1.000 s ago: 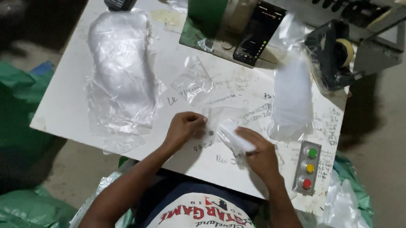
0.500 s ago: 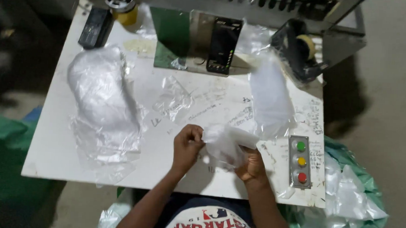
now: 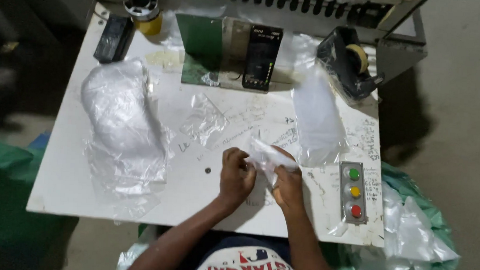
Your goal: The person is manually packaging small items into plastic bags at a workstation.
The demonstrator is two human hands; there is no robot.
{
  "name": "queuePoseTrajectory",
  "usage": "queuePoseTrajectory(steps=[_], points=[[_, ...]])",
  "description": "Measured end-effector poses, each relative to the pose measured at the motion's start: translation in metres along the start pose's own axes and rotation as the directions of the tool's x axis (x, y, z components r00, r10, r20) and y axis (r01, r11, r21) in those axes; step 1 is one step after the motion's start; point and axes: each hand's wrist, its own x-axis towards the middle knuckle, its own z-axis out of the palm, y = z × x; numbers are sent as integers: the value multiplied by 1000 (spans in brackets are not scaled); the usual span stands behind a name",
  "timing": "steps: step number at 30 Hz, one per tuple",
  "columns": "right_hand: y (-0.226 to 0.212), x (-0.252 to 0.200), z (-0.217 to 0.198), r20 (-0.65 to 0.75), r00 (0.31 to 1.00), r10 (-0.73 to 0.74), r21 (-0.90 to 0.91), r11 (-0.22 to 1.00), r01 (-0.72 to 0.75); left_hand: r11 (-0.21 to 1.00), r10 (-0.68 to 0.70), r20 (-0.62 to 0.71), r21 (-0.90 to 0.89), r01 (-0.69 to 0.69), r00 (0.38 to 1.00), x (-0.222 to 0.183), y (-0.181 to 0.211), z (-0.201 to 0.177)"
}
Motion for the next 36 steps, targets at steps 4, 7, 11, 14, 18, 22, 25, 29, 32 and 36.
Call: queuePoseTrajectory(steps=[4,7,11,14,18,22,25,29,32,36], points=[[-22,2,6,10,970,-242,11,970,242,960,-240,25,-142,241,971,52,19,-28],[-20,8,1,193,825,-531,-281,776,565,994,-7,-7,-111,6,1000,65,34,-39],[27,33,-12,318,893,-317,-259,877,404,979,191,1,-77,-190,982,70,49,-50],[16,34,-4,261,915,309,223,903,-368,983,168,-28,-74,-170,985,50,47,-44],[-3,21,-5,371,769,521,519,570,-637,988,54,-37,-143,-59,998,44,61,-40],[24,5,-3,225,874,431,366,794,-486,963,3,70,-270,16,998,60,57,-47],[39,20,0,462,723,513,327,659,-677,966,-5,160,-255,47,987,43,47,-50],[-125,-10,71,611,534,584,395,359,-846,970,-65,304,-205,132,950,22,19,-68],[50,45,74,860,287,423,352,-83,-932,985,-70,393,-121,127,917,56,-16,-112],[-31,13,74,644,484,593,285,402,-870,855,-334,625,-113,506,705,68,-32,-125]])
